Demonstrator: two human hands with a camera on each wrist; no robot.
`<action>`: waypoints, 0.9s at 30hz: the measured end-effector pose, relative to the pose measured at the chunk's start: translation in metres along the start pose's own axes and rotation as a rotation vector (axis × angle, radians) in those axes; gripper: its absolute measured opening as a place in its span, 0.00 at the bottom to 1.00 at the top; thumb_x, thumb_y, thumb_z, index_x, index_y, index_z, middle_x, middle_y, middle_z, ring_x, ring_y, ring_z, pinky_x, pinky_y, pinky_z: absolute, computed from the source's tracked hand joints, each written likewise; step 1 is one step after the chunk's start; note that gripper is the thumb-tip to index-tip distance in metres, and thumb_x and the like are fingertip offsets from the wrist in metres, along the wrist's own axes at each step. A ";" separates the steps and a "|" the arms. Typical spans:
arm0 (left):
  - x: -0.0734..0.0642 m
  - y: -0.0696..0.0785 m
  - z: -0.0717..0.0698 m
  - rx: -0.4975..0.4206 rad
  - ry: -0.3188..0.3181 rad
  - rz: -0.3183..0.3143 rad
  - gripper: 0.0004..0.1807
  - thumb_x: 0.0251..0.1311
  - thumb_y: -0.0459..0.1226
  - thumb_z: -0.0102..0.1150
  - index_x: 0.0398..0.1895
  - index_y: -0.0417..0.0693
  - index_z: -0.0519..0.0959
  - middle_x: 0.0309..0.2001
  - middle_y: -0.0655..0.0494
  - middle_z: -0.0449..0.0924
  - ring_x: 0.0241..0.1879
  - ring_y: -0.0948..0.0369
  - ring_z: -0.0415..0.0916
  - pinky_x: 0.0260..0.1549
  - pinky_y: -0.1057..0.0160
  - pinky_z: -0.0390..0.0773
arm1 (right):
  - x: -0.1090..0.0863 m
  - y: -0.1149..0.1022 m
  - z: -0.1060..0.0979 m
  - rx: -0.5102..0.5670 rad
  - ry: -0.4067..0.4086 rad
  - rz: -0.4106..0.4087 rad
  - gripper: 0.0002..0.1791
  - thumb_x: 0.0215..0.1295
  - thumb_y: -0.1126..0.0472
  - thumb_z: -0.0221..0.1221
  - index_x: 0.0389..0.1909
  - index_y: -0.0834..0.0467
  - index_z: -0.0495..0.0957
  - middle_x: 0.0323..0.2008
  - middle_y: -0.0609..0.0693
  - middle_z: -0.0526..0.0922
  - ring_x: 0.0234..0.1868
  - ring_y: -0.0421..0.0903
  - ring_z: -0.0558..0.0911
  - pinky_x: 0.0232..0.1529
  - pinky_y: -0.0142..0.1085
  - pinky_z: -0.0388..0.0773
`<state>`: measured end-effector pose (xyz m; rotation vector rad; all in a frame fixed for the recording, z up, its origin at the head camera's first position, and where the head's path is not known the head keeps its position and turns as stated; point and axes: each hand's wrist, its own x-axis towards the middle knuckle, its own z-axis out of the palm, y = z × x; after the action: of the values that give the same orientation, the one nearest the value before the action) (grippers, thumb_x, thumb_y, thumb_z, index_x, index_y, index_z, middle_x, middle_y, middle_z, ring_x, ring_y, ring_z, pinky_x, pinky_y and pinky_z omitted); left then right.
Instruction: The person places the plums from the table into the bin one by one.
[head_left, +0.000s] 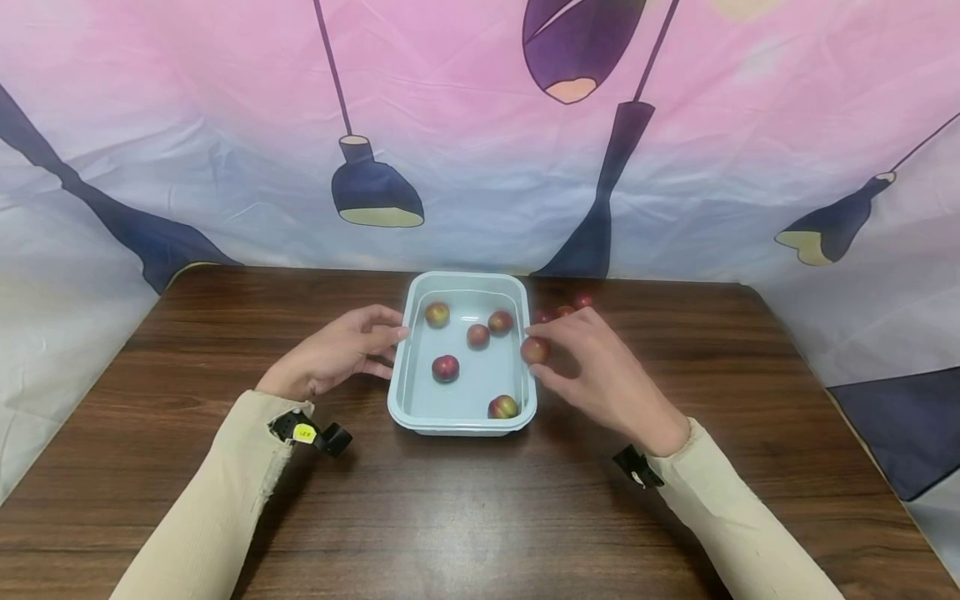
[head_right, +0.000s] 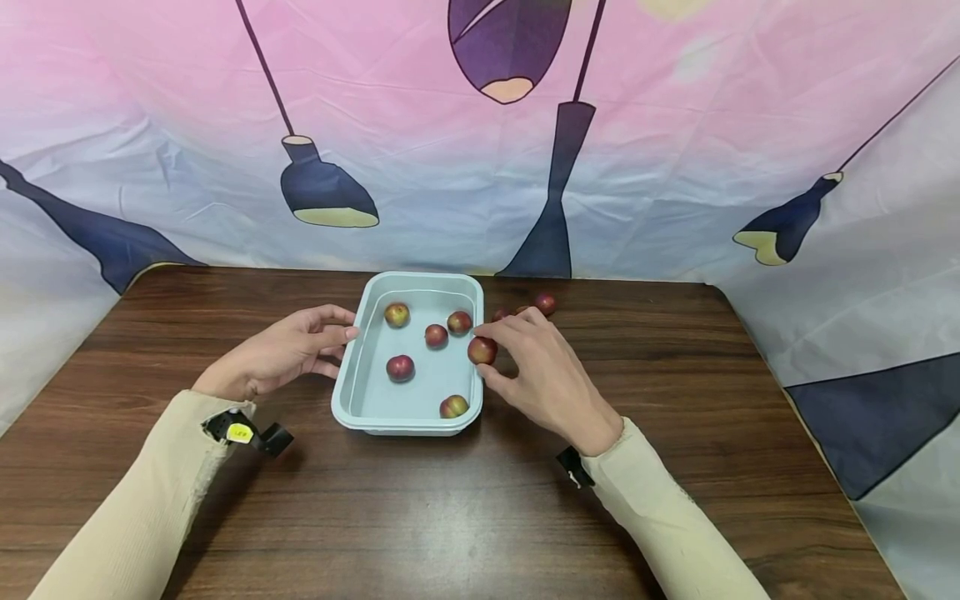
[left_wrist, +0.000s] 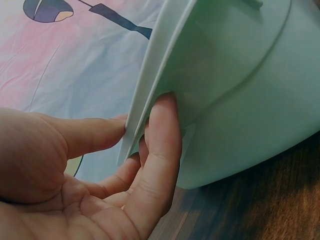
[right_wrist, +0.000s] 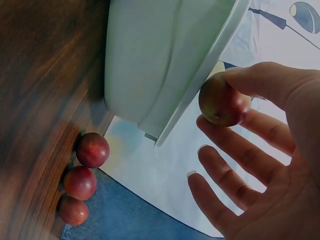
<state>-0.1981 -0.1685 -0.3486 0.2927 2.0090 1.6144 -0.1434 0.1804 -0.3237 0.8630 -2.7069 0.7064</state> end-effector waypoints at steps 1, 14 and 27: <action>0.000 0.000 0.000 0.000 0.000 0.000 0.27 0.78 0.40 0.49 0.70 0.31 0.59 0.57 0.32 0.77 0.46 0.54 0.84 0.48 0.55 0.89 | 0.000 0.000 0.000 0.000 0.001 -0.002 0.21 0.63 0.56 0.70 0.57 0.54 0.83 0.50 0.44 0.87 0.56 0.45 0.78 0.70 0.46 0.70; 0.000 0.000 0.000 0.004 0.001 -0.001 0.28 0.78 0.40 0.50 0.70 0.32 0.59 0.57 0.31 0.77 0.48 0.52 0.84 0.49 0.55 0.89 | -0.002 -0.002 0.002 -0.012 0.001 -0.023 0.21 0.64 0.55 0.70 0.58 0.53 0.82 0.49 0.44 0.86 0.51 0.43 0.75 0.55 0.40 0.78; 0.001 -0.001 0.000 0.000 0.001 0.002 0.27 0.78 0.40 0.50 0.70 0.31 0.59 0.55 0.34 0.78 0.46 0.54 0.84 0.48 0.56 0.89 | -0.002 -0.005 0.005 -0.007 -0.016 -0.069 0.20 0.64 0.55 0.70 0.57 0.52 0.83 0.47 0.40 0.86 0.49 0.41 0.75 0.52 0.38 0.78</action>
<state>-0.1982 -0.1679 -0.3494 0.2939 2.0097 1.6158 -0.1391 0.1752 -0.3264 0.9592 -2.6778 0.6778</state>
